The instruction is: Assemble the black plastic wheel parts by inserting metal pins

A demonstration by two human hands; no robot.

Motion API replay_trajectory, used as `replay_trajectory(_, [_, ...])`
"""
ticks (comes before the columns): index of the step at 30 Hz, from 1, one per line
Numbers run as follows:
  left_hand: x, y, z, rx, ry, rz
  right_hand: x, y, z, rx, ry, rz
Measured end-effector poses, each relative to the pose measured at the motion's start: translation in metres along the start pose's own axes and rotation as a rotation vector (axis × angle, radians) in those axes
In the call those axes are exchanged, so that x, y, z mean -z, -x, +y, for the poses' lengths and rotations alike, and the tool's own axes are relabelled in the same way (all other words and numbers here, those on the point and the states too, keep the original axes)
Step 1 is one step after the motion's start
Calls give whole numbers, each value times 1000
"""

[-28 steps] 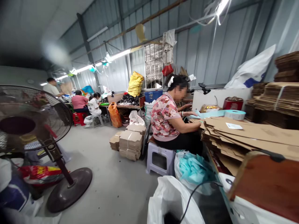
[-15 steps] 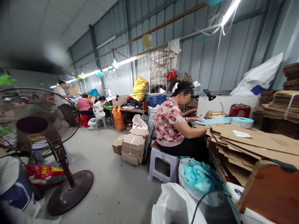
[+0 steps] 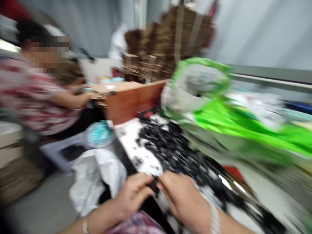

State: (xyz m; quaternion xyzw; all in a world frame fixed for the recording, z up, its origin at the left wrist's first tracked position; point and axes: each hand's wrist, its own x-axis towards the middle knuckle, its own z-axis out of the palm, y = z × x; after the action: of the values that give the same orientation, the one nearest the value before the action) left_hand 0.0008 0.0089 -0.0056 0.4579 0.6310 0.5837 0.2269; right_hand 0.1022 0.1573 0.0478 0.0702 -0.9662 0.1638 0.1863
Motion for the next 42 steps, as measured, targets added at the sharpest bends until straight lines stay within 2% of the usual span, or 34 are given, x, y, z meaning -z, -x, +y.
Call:
replay_trajectory(2, [-2, -13, -10, 18, 106, -120, 9, 16, 0, -102, 132, -102])
replay_trajectory(5, [-7, -30, -21, 83, 184, -247, 21, 30, 7, -205, 197, -14])
replay_trajectory(7, [-13, -33, -21, 124, 248, -349, 28, 43, 4, -241, 199, 26])
replay_trajectory(12, [-31, -30, -14, 174, 340, -547, 35, 73, -13, -248, 177, -15])
replay_trajectory(17, [-44, -37, -13, 174, 298, -662, 33, 86, -11, -231, 153, -87])
replay_trajectory(24, [-50, -41, -5, 154, 76, -762, 28, 102, -7, -242, 198, -133])
replay_trajectory(27, [-55, -43, -2, 32, -55, -751, 21, 110, -4, -228, 248, -73])
replay_trajectory(31, [-65, -44, -4, -312, -229, -588, 12, 117, 0, -291, 277, 42])
replay_trajectory(34, [-71, -43, -9, -503, -342, -508, 8, 121, 0, -374, 209, 96])
replay_trajectory(38, [-75, -42, -7, -624, -458, -496, 4, 127, -4, -455, -6, 137])
replay_trajectory(42, [-78, -44, 7, -624, -549, -507, 9, 133, -9, -478, -264, 272])
